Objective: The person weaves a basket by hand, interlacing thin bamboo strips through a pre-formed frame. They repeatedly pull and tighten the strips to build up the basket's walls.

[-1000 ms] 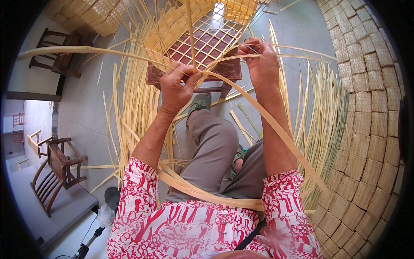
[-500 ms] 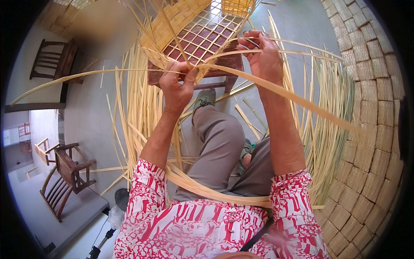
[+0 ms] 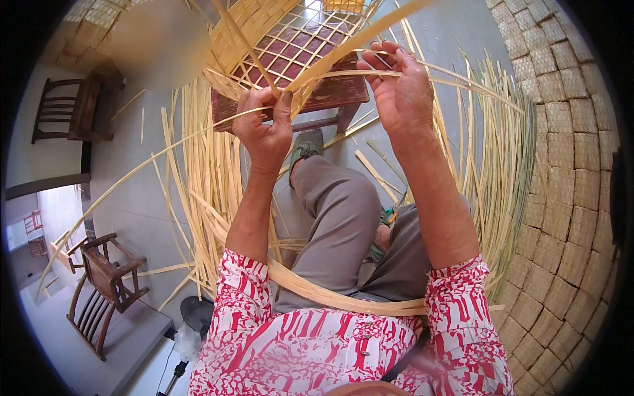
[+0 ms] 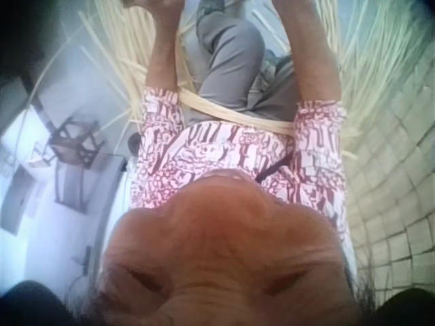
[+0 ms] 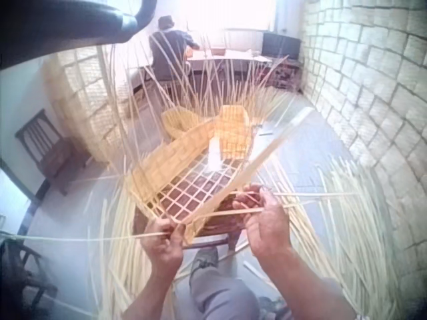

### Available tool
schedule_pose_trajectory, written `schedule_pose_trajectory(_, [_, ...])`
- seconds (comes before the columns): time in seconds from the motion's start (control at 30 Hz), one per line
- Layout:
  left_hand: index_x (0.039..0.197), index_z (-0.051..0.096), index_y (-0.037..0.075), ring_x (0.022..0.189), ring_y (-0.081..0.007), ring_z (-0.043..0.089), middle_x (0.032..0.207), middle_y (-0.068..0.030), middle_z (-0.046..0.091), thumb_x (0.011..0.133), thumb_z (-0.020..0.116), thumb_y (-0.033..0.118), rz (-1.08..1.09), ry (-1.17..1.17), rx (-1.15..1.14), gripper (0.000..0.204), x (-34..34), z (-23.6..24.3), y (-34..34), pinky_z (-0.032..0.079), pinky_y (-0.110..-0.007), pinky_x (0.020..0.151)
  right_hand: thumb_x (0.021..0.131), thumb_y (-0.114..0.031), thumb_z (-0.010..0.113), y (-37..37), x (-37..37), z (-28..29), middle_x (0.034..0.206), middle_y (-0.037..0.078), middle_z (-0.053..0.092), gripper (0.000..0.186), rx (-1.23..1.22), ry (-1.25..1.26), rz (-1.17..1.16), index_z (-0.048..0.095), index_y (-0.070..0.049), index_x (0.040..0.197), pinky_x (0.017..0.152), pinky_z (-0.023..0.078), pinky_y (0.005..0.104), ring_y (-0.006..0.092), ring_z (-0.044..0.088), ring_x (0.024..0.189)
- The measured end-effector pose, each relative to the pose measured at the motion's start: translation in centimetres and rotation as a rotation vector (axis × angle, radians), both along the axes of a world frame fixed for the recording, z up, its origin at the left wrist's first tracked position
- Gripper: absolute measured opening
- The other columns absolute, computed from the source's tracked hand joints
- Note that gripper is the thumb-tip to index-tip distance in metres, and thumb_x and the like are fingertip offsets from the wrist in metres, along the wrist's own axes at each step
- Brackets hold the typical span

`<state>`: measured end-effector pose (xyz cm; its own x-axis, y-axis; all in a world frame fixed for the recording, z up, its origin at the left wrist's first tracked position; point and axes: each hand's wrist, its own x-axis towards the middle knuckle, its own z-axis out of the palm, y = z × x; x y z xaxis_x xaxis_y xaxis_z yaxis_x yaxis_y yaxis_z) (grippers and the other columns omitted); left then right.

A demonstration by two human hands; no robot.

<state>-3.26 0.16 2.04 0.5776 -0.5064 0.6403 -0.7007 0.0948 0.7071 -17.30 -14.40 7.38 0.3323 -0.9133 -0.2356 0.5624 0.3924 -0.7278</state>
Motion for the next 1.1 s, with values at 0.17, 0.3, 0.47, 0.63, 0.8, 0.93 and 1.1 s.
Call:
schedule_pose_trajectory(0.17, [0.090,0.069,0.002,0.059,-0.0113,0.060,0.079,-0.0051,0.060,0.085,0.079,-0.002,0.030,-0.096,-0.044,0.012,0.7,-0.5,-0.2,0.050,-0.026,0.052,0.107,-0.023,0.046,0.5,0.4,0.2,0.113,0.010,0.064,0.027,-0.152,0.201,0.039,0.062,-0.003,0.117,0.092,0.051,0.0401,0.0193,0.059,0.104])
schedule_pose_trajectory(0.3, [0.089,0.069,0.003,0.058,-0.0098,0.058,0.078,-0.0038,0.060,0.080,0.078,-0.004,0.028,-0.099,0.002,0.015,0.7,-0.4,-0.6,0.048,-0.025,0.052,0.104,-0.038,0.057,0.1,0.6,0.3,0.111,0.006,0.064,0.039,-0.403,0.339,0.099,0.062,-0.003,0.121,0.092,0.048,0.0353,0.0143,0.057,0.108])
schedule_pose_trajectory(0.47, [0.086,0.070,0.004,0.057,-0.0067,0.053,0.076,-0.0014,0.058,0.081,0.078,-0.003,-0.001,-0.115,0.121,0.012,1.7,-1.0,-0.4,0.042,-0.024,0.050,0.093,-0.049,0.077,-0.8,1.8,-1.8,0.095,0.005,0.060,0.057,-0.680,0.331,0.095,0.061,0.000,0.119,0.080,0.051,0.0259,0.0108,0.058,0.093])
schedule_pose_trajectory(0.63, [0.088,0.071,0.003,0.060,-0.0033,0.051,0.079,0.0004,0.059,0.084,0.078,-0.002,-0.035,0.012,0.106,0.009,2.0,-2.4,0.2,0.041,-0.022,0.052,0.081,-0.058,0.085,-0.7,1.1,-2.9,0.124,0.018,0.054,0.087,-0.668,0.341,0.269,0.053,0.005,0.132,0.089,0.054,0.0316,0.0188,0.061,0.111])
schedule_pose_trajectory(0.8, [0.089,0.072,0.003,0.062,-0.0050,0.055,0.080,-0.0004,0.060,0.085,0.077,-0.001,-0.046,0.040,0.123,0.008,2.4,-2.9,0.4,0.044,-0.022,0.055,0.075,-0.050,0.091,-0.9,0.1,-4.0,0.140,0.023,0.048,0.109,-0.836,0.499,0.329,0.037,0.005,0.153,0.102,0.053,0.0370,0.0280,0.058,0.123])
schedule_pose_trajectory(0.93, [0.091,0.072,0.001,0.064,-0.0061,0.058,0.082,-0.0016,0.060,0.087,0.077,0.000,-0.089,0.060,0.166,0.006,3.2,-3.0,1.4,0.046,-0.022,0.057,0.090,-0.029,0.081,-2.1,-1.3,-5.2,0.121,0.015,0.062,0.070,-0.651,0.382,0.333,0.049,0.002,0.144,0.087,0.057,0.0312,0.0207,0.065,0.106])
schedule_pose_trajectory(1.1, [0.092,0.073,0.000,0.073,-0.0078,0.062,0.085,-0.0019,0.062,0.089,0.078,0.003,-0.183,0.146,0.234,0.007,5.5,-2.7,4.9,0.050,-0.023,0.065,0.100,-0.018,0.071,-3.3,-0.9,-6.3,0.092,0.004,0.069,0.024,0.008,0.104,0.307,0.064,-0.004,0.118,0.066,0.055,0.0245,0.0110,0.065,0.076])
